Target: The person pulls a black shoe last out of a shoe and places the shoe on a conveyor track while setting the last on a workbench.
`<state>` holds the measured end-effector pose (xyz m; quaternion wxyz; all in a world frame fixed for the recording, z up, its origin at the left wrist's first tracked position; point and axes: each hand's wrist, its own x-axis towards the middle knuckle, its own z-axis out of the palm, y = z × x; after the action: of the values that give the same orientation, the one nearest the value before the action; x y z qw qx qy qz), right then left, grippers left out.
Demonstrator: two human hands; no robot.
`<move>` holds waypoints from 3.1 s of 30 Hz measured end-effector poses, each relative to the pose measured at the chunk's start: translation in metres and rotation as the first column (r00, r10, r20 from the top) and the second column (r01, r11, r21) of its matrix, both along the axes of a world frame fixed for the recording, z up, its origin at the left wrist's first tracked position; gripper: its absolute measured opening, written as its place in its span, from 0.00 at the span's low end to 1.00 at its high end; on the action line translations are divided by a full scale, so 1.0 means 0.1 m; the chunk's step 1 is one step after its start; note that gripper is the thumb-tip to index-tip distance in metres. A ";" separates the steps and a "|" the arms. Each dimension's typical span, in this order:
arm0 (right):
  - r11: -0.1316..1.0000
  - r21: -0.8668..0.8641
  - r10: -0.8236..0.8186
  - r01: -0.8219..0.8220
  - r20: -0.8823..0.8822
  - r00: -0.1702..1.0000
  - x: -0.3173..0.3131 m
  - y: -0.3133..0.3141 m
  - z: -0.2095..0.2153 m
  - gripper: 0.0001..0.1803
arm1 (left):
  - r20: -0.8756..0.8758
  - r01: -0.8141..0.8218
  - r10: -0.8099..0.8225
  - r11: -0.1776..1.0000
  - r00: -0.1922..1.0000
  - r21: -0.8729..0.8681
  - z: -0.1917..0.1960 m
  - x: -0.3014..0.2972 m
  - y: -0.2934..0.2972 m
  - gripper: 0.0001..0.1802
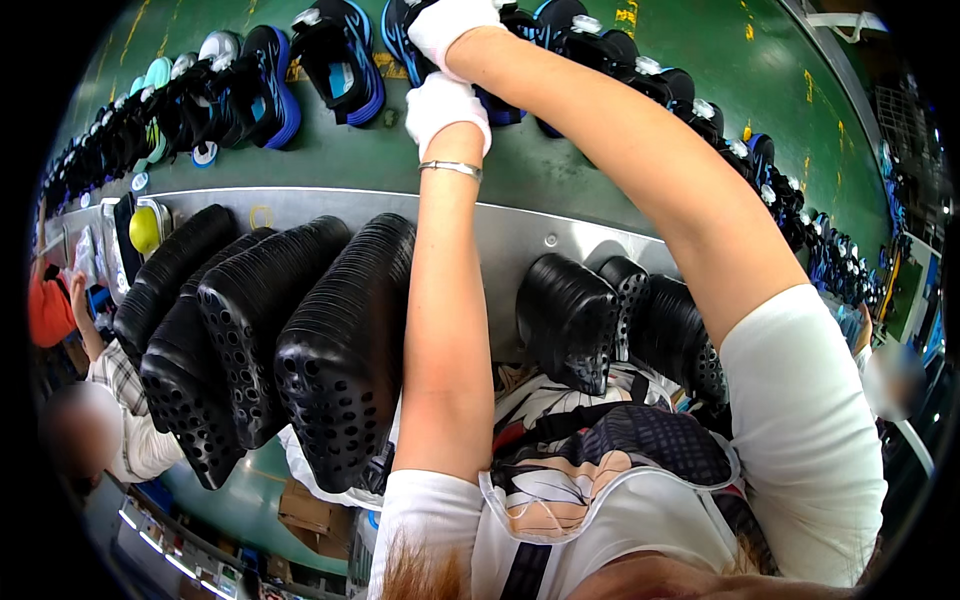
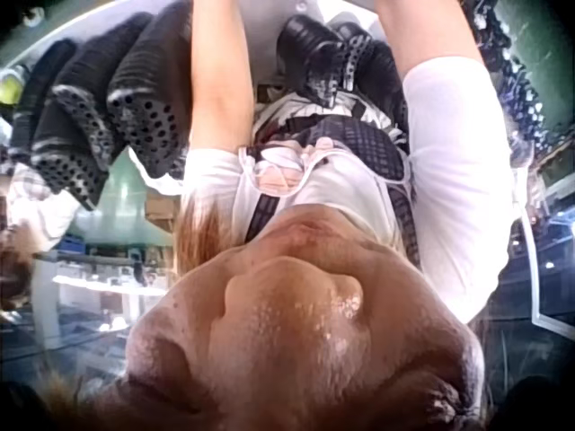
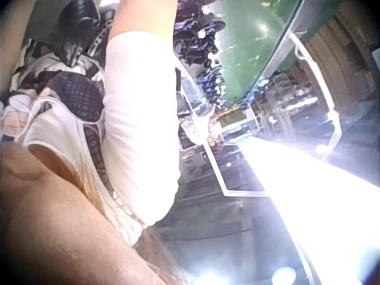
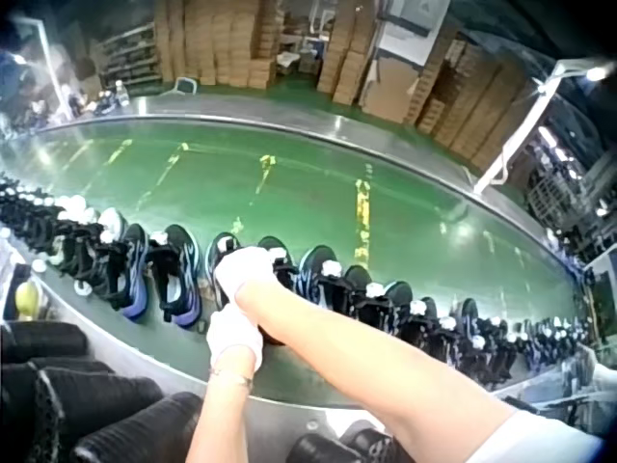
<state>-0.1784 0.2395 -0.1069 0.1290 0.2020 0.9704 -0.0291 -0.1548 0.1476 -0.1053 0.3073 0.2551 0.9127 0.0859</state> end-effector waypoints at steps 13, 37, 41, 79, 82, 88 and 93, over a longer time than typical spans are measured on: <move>0.913 -0.392 -0.181 0.115 -0.136 0.974 2.10 0.03 1.12 0.19 | -0.347 0.337 -0.159 0.767 0.924 0.546 -0.05 0.53 -0.29 0.16; 0.392 -0.126 -0.916 0.911 -0.142 0.374 6.14 -0.91 2.17 0.12 | -0.299 0.506 -0.428 0.820 0.853 0.267 -0.30 0.03 -0.35 0.25; 0.149 -0.058 -0.964 0.987 -0.231 0.132 7.05 -1.09 2.17 0.14 | -0.429 0.437 -0.277 0.834 0.860 0.337 0.00 0.53 -0.58 0.25; 0.766 -0.642 -0.399 0.016 -0.456 0.795 3.72 -0.87 1.84 0.18 | 0.916 -0.711 -0.365 0.600 0.165 0.367 1.03 1.86 -0.83 0.28; 0.701 -0.703 -0.436 0.120 -0.289 0.852 3.28 -0.83 1.73 0.24 | 0.911 -0.797 -0.332 0.466 0.246 0.385 0.98 1.59 -0.86 0.23; 0.779 -0.598 -0.382 0.186 -0.218 0.898 2.51 -0.83 1.52 0.24 | 0.872 -0.834 -0.243 0.269 0.426 0.482 0.75 1.03 -0.82 0.20; 0.773 -0.595 -0.423 0.221 -0.224 0.878 1.97 -0.77 1.31 0.23 | 0.892 -0.898 -0.208 0.103 0.402 0.429 0.48 0.71 -0.68 0.17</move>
<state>0.0181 0.1625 0.0243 0.0024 0.3134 0.8767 -0.3649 -0.0840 0.0795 -0.0574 0.4201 0.0240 0.4146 0.8069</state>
